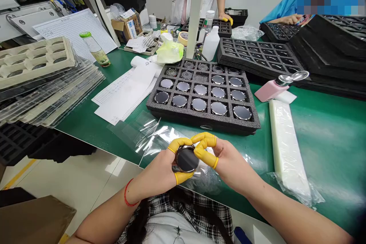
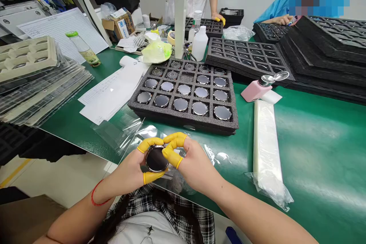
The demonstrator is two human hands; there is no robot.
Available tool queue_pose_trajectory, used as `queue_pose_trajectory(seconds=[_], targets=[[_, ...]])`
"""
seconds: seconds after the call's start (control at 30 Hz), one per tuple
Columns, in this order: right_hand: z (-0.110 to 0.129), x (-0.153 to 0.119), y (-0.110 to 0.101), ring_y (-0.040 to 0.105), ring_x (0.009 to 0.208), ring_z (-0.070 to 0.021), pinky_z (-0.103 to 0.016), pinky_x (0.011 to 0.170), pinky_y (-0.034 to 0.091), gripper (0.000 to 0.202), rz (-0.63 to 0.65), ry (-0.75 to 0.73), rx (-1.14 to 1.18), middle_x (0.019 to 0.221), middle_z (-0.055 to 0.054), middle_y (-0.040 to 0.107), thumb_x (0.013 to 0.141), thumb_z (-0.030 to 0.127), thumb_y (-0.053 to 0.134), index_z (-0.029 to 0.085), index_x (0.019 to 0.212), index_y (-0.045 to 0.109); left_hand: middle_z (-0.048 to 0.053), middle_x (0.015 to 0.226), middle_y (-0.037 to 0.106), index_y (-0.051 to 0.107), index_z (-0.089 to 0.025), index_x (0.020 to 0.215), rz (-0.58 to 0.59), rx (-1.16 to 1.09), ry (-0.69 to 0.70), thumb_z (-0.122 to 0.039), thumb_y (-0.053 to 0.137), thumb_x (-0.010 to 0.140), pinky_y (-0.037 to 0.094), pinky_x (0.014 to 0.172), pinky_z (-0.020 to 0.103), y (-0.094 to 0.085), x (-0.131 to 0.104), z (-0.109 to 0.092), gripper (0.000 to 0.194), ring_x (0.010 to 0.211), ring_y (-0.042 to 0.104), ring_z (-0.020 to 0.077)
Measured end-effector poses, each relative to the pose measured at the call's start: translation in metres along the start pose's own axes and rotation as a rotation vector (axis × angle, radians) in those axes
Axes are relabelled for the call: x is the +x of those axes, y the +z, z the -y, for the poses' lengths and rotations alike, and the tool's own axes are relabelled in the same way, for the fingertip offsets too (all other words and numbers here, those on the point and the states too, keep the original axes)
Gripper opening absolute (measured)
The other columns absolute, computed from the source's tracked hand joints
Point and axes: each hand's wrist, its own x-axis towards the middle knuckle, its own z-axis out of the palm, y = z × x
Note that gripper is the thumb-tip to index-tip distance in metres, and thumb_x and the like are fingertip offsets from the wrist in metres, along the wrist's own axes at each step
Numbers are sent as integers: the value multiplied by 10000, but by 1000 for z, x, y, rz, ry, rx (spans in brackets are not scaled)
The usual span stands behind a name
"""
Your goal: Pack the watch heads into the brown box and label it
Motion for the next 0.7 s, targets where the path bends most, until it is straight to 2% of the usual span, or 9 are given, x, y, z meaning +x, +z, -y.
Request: queue_pose_trajectory(seconds=[0.43, 0.7], targets=[[0, 1, 0, 627, 1043, -223, -409, 1004, 450, 128, -5, 4, -15, 1176, -50, 702, 829, 346, 675, 223, 800, 655, 3, 1066, 683, 514, -288, 1327, -1, 6, 15, -327, 764, 853, 520, 845, 298, 1, 0, -2, 537, 904, 644, 164], [0, 0, 1, 615, 1094, -250, -431, 1008, 448, 155, -30, 5, -46, 1178, -56, 706, 820, 377, 691, 229, 791, 659, 2, 1029, 677, 505, -288, 1344, -3, 7, -33, -309, 766, 843, 522, 803, 309, 0, -1, -2, 566, 834, 633, 163]])
